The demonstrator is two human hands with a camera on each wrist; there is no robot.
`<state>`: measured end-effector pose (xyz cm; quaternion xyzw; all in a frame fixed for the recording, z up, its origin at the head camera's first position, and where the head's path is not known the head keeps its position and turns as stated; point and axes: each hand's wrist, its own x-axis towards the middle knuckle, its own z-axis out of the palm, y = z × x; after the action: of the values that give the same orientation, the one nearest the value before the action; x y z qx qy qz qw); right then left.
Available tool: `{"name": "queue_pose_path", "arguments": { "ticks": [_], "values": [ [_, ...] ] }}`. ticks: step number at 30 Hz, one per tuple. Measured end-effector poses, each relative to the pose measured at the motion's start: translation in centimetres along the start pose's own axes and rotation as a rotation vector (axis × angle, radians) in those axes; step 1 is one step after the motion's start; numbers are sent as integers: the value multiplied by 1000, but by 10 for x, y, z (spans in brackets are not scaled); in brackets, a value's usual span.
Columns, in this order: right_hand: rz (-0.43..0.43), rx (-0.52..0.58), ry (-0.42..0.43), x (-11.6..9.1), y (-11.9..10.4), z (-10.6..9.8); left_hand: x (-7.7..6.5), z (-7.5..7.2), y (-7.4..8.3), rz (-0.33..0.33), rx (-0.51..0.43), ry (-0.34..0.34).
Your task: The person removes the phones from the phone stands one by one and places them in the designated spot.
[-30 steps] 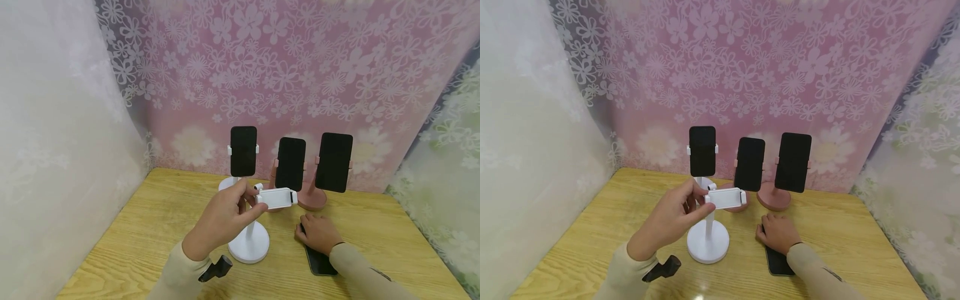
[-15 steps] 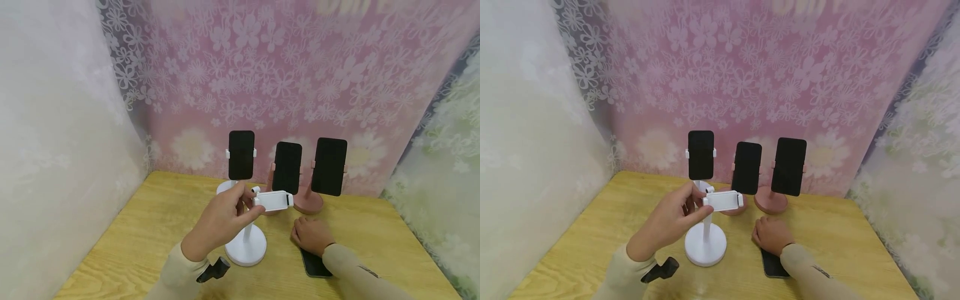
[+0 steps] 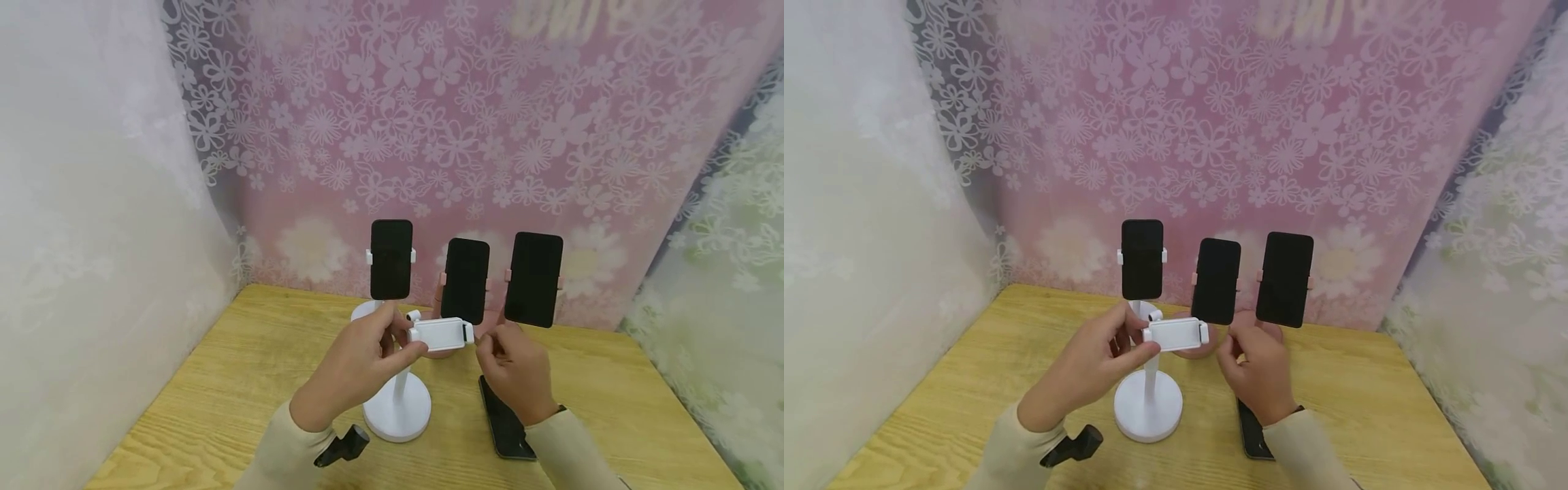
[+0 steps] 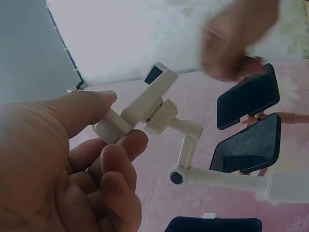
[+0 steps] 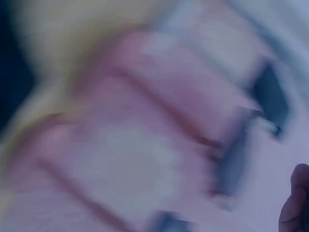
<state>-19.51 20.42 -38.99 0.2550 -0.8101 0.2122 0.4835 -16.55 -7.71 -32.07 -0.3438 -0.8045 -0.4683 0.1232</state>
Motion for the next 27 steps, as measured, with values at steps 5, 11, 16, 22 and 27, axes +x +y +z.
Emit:
{"name": "queue_pose_path", "arguments": {
  "ticks": [5,11,16,22,27],
  "values": [
    [-129,217,207,42,-46,-24,2,-1,-1,-14,-11,-6],
    [-306,357,175,53,-71,-37,0,0,-2,-51,-37,-20],
    [-360,450,210,52,-85,-43,-3,2,-2,-37,-51,-36],
    [-388,517,260,56,-89,-44,-2,3,-2,-34,-53,-15],
    [-269,447,221,53,-77,-40,0,2,-3,-40,-63,-14]
  ]
}}
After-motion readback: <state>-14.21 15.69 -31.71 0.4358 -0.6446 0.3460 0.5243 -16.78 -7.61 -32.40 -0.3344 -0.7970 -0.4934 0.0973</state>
